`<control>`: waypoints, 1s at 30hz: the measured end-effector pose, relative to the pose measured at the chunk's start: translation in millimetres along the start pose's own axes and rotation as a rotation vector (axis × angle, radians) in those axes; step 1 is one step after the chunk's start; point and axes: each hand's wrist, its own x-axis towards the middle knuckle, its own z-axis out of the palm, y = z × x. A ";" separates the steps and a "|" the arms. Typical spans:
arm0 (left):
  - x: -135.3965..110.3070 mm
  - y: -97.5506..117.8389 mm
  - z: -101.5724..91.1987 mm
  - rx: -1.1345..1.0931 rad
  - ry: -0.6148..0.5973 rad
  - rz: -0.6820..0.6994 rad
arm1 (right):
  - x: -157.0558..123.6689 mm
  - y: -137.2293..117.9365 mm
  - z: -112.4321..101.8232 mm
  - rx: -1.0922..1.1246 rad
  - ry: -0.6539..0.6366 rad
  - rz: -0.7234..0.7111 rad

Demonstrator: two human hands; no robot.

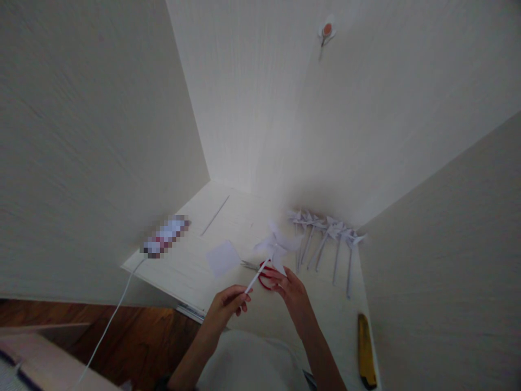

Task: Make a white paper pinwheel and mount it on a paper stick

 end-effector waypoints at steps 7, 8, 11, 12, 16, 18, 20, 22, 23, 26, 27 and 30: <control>-3.2 0.2 7.6 -0.065 -0.052 0.015 | -9.0 7.5 17.4 -0.129 -0.185 -0.052; -3.4 -0.6 8.6 -0.072 -0.064 0.016 | -10.6 7.3 20.2 -0.139 -0.193 -0.062; -3.8 -3.6 10.5 -0.089 -0.095 0.017 | -14.1 5.7 27.5 -0.161 -0.179 -0.099; -3.9 -4.5 10.6 -0.093 -0.101 0.017 | -14.8 4.8 29.3 -0.167 -0.171 -0.111; -4.2 -6.0 9.4 -0.104 -0.109 0.020 | -14.5 0.9 32.1 -0.191 -0.140 -0.148; -3.9 -6.5 8.6 -0.107 -0.105 0.021 | -13.2 0.1 31.1 -0.198 -0.107 -0.165; -3.0 -7.9 8.1 -0.111 -0.098 0.018 | -11.2 0.5 29.1 -0.202 -0.070 -0.179; -1.5 -10.1 7.9 -0.114 -0.092 0.012 | -8.9 1.6 26.4 -0.202 -0.040 -0.188; -0.7 -11.4 7.8 -0.116 -0.090 0.007 | -7.8 2.0 25.0 -0.202 -0.026 -0.193; 1.1 -15.5 7.2 -0.117 -0.081 -0.009 | -5.8 1.1 21.6 -0.198 0.019 -0.211; 1.4 -16.6 6.8 -0.117 -0.079 -0.014 | -5.7 0.0 21.0 -0.196 0.031 -0.217; 2.2 -19.3 5.6 -0.115 -0.075 -0.031 | -6.2 -5.9 21.2 -0.191 0.055 -0.230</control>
